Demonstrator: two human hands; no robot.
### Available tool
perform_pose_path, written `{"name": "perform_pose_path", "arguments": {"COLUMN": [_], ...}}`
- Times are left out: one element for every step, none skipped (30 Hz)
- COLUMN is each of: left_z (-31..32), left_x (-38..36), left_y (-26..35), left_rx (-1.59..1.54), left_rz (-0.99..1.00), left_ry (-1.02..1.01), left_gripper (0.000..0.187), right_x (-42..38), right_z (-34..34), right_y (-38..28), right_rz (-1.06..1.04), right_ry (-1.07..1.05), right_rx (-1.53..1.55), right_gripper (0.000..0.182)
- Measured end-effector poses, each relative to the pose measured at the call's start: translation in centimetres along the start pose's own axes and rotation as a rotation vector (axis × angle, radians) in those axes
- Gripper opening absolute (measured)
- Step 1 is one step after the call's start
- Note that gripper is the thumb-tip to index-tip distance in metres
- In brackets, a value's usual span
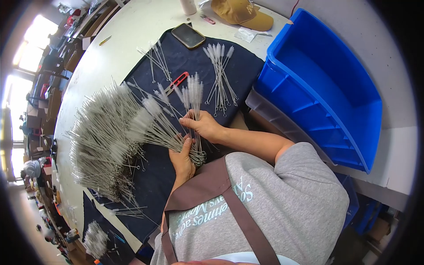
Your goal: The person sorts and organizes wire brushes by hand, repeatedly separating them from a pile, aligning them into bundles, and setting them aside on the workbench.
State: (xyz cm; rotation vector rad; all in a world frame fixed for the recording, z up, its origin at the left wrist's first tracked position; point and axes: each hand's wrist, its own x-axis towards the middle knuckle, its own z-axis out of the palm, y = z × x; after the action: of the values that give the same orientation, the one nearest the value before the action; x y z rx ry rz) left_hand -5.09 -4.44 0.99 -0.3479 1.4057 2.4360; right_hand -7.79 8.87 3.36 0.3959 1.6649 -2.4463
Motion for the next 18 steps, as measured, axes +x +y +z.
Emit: {"name": "perform_pose_path", "arguments": {"left_z": [0.0, 0.0, 0.0, 0.0, 0.2, 0.4, 0.5, 0.8, 1.2, 1.4, 1.6, 1.7, 1.8, 1.6, 1.3, 1.3, 1.7, 1.7], "left_x": [0.1, 0.3, 0.6, 0.8, 0.9, 1.1, 1.2, 1.2, 1.2, 1.3, 1.5, 1.7, 2.0, 2.4, 2.8, 3.0, 2.7, 2.6], "left_y": [0.1, 0.2, 0.5, 0.9, 1.6, 2.2, 2.8, 3.4, 4.0, 4.5, 5.1, 5.6, 5.8, 6.1, 6.6, 7.0, 7.4, 7.2], "left_rx": [0.03, 0.017, 0.004, -0.009, 0.002, 0.006, 0.011, 0.014, 0.024, 0.028, 0.034, 0.04, 0.046, 0.084, 0.122, 0.159, 0.21, 0.168], "left_rz": [0.021, 0.037, 0.055, 0.074, 0.096, 0.142, 0.189, 0.238, 0.283, 0.299, 0.313, 0.323, 0.327, 0.232, 0.138, 0.049, 0.012, 0.03], "left_ry": [0.017, 0.022, 0.028, 0.035, 0.029, -0.027, -0.08, -0.132, -0.142, -0.155, -0.168, -0.186, -0.205, -0.25, -0.291, -0.328, -0.301, -0.285], "left_gripper": [0.036, 0.036, 0.036, 0.035, 0.033, 0.032, 0.031, 0.03, 0.026, 0.024, 0.022, 0.019, 0.017, 0.016, 0.016, 0.015, 0.01, 0.009], "right_x": [0.4, 0.8, 1.4, 1.9, 2.3, 2.7, 3.2, 3.8, 4.3, 4.7, 4.6, 4.4, 4.3, 4.2, 4.1, 4.4, 4.9, 5.4], "right_z": [0.0, 0.0, 0.0, 0.0, -0.1, -0.3, -0.5, -0.8, -1.8, -2.6, -3.2, -3.5, -3.2, -2.5, -2.1, -2.5, -3.4, -4.4], "right_y": [0.0, -0.1, -0.1, -0.3, -0.6, -0.9, -1.2, -1.5, -2.1, -2.7, -3.3, -3.9, -4.1, -4.0, -4.0, -4.4, -5.0, -5.6], "right_rz": [-0.025, -0.046, -0.067, -0.089, -0.086, -0.101, -0.113, -0.126, -0.113, -0.161, -0.173, -0.185, -0.184, -0.181, -0.177, -0.213, -0.249, -0.281], "right_ry": [0.001, 0.016, 0.029, 0.039, 0.056, 0.095, 0.132, 0.165, 0.199, 0.242, 0.21, 0.184, 0.172, 0.161, 0.147, 0.202, 0.252, 0.301], "right_rx": [-0.01, -0.018, -0.026, -0.033, 0.002, 0.073, 0.144, 0.215, 0.282, 0.322, 0.257, 0.193, 0.18, 0.167, 0.154, 0.219, 0.282, 0.348], "right_gripper": [0.02, 0.02, 0.02, 0.02, 0.019, 0.019, 0.019, 0.019, 0.019, 0.019, 0.019, 0.019, 0.02, 0.021, 0.022, 0.021, 0.021, 0.021]}}
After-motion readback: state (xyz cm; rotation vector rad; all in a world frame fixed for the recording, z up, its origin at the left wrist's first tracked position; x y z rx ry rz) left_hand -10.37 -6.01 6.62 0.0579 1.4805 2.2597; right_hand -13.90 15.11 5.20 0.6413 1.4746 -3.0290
